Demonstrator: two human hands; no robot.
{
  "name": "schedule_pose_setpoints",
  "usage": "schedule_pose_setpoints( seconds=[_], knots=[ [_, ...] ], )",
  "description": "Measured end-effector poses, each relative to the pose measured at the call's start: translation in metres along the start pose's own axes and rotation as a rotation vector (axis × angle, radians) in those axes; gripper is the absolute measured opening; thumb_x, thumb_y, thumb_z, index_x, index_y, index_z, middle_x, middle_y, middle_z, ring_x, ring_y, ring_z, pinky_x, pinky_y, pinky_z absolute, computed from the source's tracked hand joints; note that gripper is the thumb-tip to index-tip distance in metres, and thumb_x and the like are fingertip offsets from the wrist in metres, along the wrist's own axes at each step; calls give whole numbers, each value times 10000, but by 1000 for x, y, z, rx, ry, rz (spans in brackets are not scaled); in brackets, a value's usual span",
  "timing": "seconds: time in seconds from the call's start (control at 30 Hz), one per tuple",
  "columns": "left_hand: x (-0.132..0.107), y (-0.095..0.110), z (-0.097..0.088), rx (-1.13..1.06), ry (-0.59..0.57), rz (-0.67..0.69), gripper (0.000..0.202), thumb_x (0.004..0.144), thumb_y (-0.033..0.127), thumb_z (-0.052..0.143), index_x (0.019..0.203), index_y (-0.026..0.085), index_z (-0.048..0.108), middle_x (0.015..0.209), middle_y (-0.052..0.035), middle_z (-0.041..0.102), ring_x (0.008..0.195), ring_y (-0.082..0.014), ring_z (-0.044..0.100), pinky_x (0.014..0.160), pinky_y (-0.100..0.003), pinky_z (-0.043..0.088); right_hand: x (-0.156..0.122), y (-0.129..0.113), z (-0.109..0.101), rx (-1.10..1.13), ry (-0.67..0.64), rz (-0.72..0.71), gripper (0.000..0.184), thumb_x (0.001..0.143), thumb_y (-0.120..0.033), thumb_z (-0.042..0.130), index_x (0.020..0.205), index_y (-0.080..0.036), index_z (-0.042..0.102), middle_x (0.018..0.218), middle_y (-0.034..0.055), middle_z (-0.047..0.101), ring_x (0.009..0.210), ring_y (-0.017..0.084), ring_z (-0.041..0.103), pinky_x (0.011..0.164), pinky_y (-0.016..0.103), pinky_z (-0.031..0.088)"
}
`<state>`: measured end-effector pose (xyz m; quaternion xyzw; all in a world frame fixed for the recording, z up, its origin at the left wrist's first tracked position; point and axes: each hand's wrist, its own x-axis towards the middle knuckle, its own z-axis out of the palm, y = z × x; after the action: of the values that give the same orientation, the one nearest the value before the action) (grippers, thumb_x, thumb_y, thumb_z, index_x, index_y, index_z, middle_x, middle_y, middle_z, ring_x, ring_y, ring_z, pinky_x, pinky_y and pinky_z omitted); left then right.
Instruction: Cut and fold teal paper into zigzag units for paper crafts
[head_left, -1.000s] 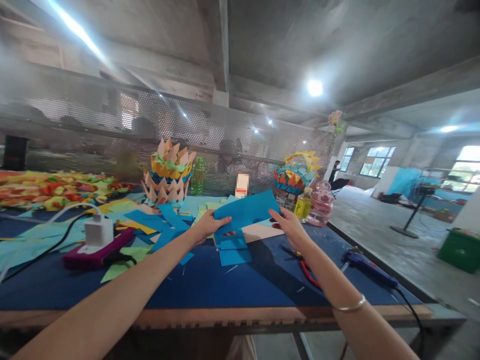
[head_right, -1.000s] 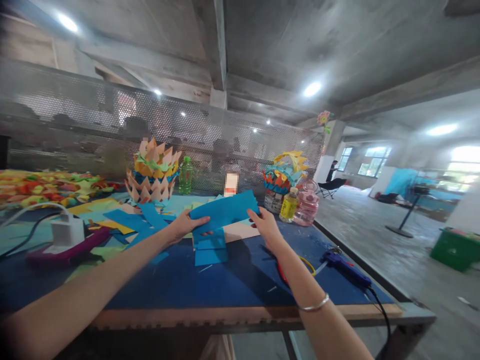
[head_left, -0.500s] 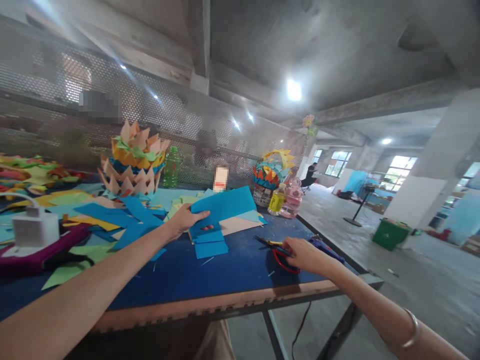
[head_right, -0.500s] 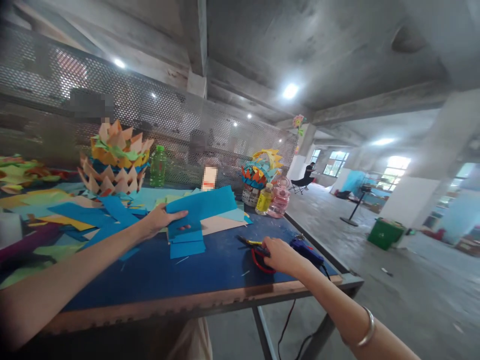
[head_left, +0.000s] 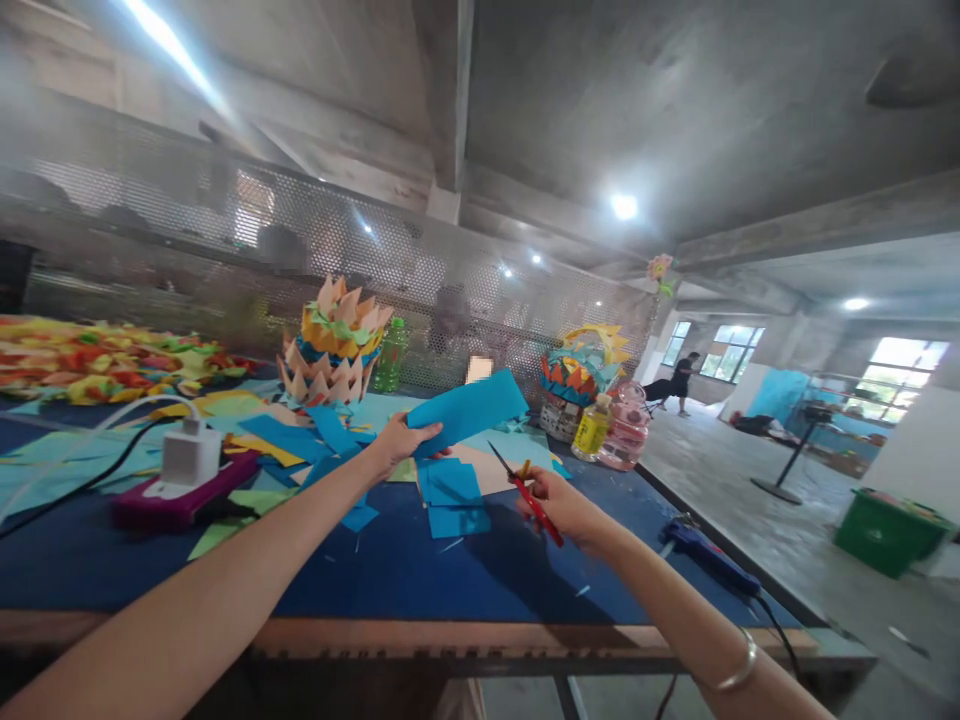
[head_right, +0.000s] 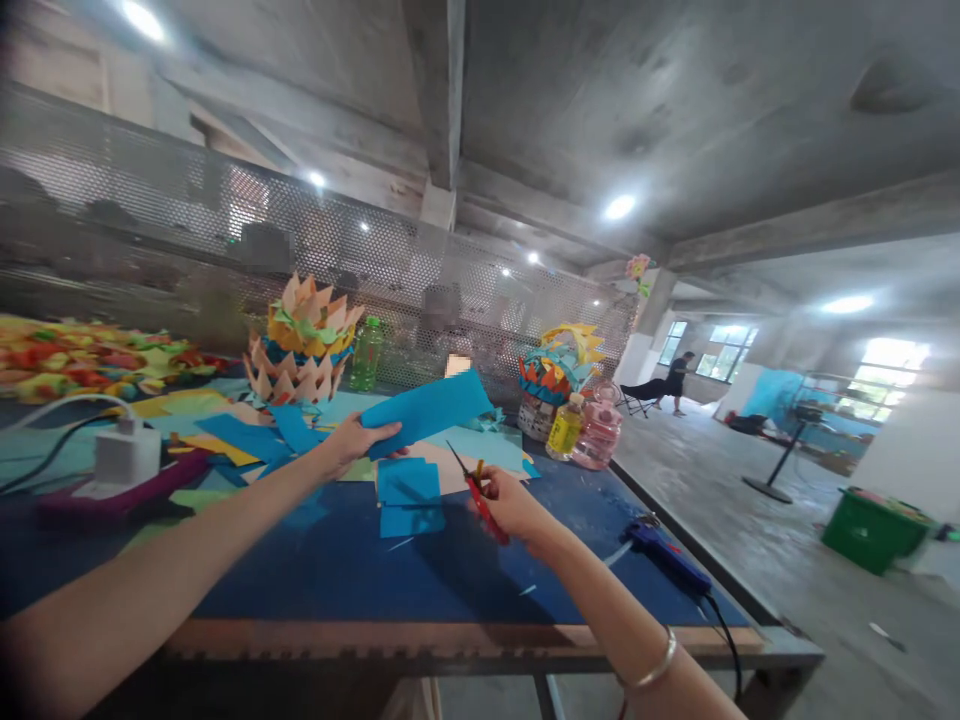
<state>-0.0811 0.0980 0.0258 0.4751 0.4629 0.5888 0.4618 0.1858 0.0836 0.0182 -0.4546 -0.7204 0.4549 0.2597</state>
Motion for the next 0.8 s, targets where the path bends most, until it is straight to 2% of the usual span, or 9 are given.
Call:
schedule_pose_setpoints(
  seconds=[0.1,0.2,0.3,0.4,0.5,0.63,0.8],
  knots=[
    [4,1,-8,-5,47,15,281,613,309,836,726,103,683,619,-115,722,610,-266,718,626,-352,597,16,-11,17,20,-45,-22,414,703,-432,756,956,-218,507,637,-74,490,498,81,444,467,211,370],
    [6,2,-13,-19,74,34,263,646,307,818,728,98,681,639,-124,728,616,-252,720,629,-332,597,33,-18,25,94,-126,-38,464,719,-605,714,840,-226,476,588,-79,434,494,83,404,453,210,353],
    [6,4,-15,-32,77,44,286,638,322,830,732,97,680,650,-129,732,629,-252,725,634,-327,600,50,-22,32,238,-163,-60,534,702,-714,662,804,-231,457,614,-62,457,510,94,421,475,232,375],
    [6,4,-15,-40,64,44,337,604,350,855,749,96,687,663,-130,734,658,-272,733,640,-338,604,62,-23,39,329,-178,-112,545,695,-745,637,780,-233,470,630,-46,462,529,108,416,501,254,362],
    [6,2,-15,-37,41,40,373,583,364,870,762,85,698,671,-141,735,674,-292,736,629,-352,605,67,-22,44,364,-166,-183,492,746,-721,601,762,-246,472,640,-38,446,553,123,405,521,264,337],
    [6,0,-12,-34,8,27,401,578,351,878,806,68,708,709,-162,742,690,-308,737,612,-364,605,65,-19,42,368,-183,-227,469,787,-699,570,743,-249,448,631,-42,426,548,125,391,511,261,310],
    [3,3,-7,-63,20,53,421,582,333,881,858,77,694,788,-150,755,701,-289,740,613,-346,607,61,-14,38,344,-153,-222,491,768,-683,615,736,-237,412,613,-62,389,542,107,347,505,241,280]
  ],
)
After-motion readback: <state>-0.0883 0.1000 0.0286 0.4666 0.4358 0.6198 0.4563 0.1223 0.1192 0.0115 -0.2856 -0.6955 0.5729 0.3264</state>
